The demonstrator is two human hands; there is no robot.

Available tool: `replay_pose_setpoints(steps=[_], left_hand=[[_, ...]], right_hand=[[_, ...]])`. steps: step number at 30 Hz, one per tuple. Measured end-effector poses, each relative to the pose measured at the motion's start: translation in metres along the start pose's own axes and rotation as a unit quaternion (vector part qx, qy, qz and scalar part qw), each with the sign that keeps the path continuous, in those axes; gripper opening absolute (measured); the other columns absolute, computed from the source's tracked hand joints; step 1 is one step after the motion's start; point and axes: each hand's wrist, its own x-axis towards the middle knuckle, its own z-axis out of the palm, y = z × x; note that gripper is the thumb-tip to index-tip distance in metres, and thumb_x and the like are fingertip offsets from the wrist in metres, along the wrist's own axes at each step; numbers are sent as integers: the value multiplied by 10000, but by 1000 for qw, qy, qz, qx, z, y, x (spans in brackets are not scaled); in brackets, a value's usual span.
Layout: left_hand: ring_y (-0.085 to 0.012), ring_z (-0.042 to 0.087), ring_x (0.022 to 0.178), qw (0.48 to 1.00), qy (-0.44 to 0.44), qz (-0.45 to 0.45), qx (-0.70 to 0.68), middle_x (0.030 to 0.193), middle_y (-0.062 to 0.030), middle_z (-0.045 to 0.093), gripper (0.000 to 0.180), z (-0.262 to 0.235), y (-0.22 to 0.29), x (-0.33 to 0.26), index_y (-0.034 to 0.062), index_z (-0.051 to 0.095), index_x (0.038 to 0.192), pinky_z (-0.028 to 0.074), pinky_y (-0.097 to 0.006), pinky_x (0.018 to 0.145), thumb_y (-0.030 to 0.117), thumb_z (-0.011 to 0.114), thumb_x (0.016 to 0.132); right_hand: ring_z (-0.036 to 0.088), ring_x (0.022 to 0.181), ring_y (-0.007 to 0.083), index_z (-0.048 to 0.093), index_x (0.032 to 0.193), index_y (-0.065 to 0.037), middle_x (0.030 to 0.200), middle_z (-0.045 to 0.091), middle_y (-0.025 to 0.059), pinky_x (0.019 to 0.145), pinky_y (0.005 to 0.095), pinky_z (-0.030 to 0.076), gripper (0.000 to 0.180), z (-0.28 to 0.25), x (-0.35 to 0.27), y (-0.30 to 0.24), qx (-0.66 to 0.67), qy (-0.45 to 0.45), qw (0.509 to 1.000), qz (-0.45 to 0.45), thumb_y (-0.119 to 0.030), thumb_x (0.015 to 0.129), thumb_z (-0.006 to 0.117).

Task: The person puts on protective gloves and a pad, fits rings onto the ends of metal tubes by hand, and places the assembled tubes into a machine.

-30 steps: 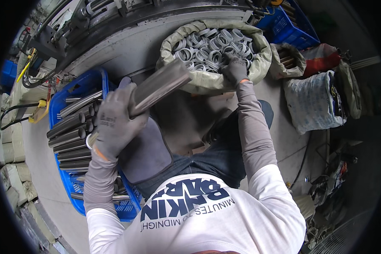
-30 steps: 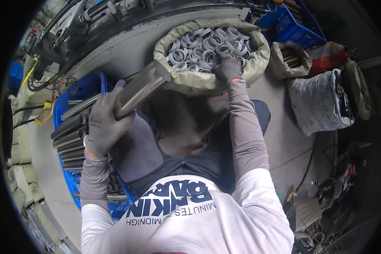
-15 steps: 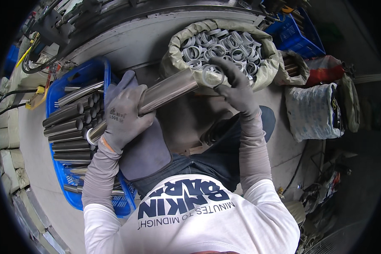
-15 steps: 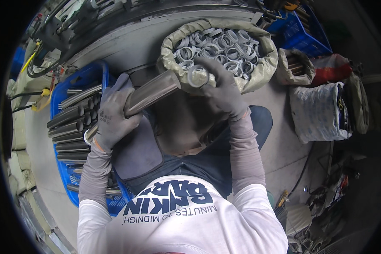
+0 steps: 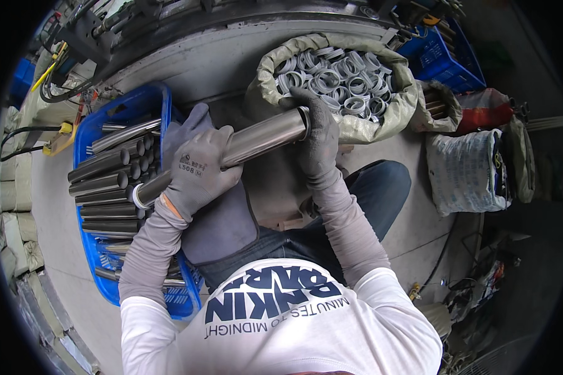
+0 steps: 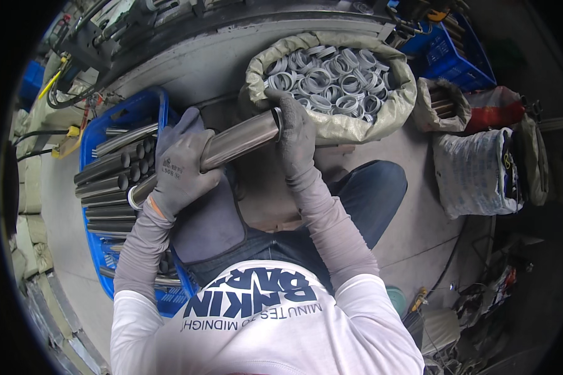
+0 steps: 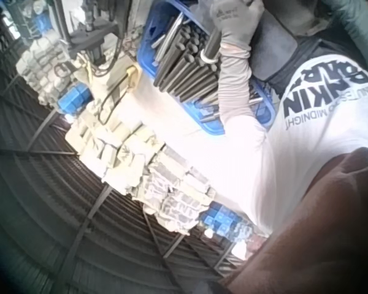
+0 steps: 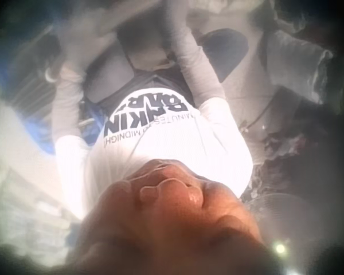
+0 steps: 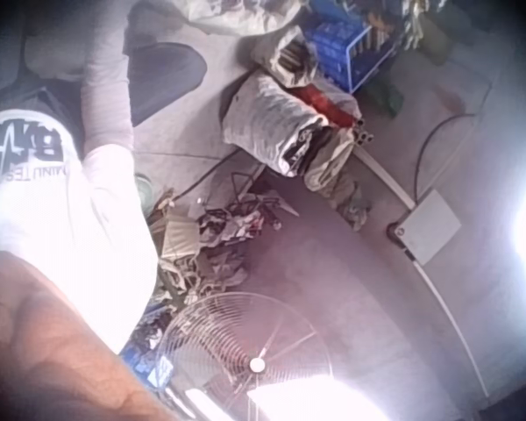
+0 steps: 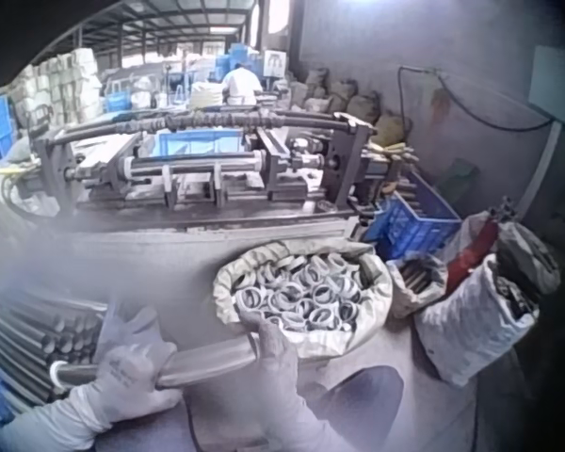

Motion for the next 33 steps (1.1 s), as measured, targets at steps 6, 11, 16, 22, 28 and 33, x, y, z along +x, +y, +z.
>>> replay_pose_setpoints(steps=[6,11,16,22,28,33], left_hand=[[-370,683,997,1000,-20,0,6,1055,-175,693,565,3,-3,0,42,627,1244,535,-470,880,221,786,732],[-372,680,1005,999,-40,-2,31,1073,-168,688,597,6,-4,1,44,603,1272,532,-474,885,224,799,738],[-372,682,1024,997,-70,0,39,1077,-177,687,673,9,-7,2,25,585,1284,533,-468,888,240,859,708],[-315,685,1003,986,12,63,153,1038,-122,667,598,1,0,4,70,579,1219,527,-455,874,306,855,745],[-360,660,1007,991,-50,-45,114,1072,-163,663,613,0,-11,-21,60,594,1248,506,-478,906,295,825,731],[-394,648,1017,996,-25,-50,71,1067,-189,665,607,5,-15,-21,38,613,1242,500,-493,921,274,798,713]], right_hand=[[683,908,175,754,1083,47,972,754,107,862,300,524,386,-6,8,-4,1,-47,999,4,-237,1081,492],[691,901,168,755,1064,48,961,759,103,850,296,527,353,-3,5,-7,27,-50,994,91,-193,1074,496],[696,854,177,755,1054,51,938,764,112,824,293,527,327,7,-2,3,8,-14,996,92,-174,1043,519],[697,906,190,737,1132,56,998,764,141,867,326,537,321,-5,6,18,28,-21,991,127,-216,1005,622],[671,1157,366,698,1278,-47,1273,682,200,1007,440,540,485,-124,66,74,-470,-3,881,-60,-299,870,768],[682,1118,369,782,1092,-75,1242,690,201,971,476,547,362,-155,80,108,-667,-147,727,67,-287,798,765]])
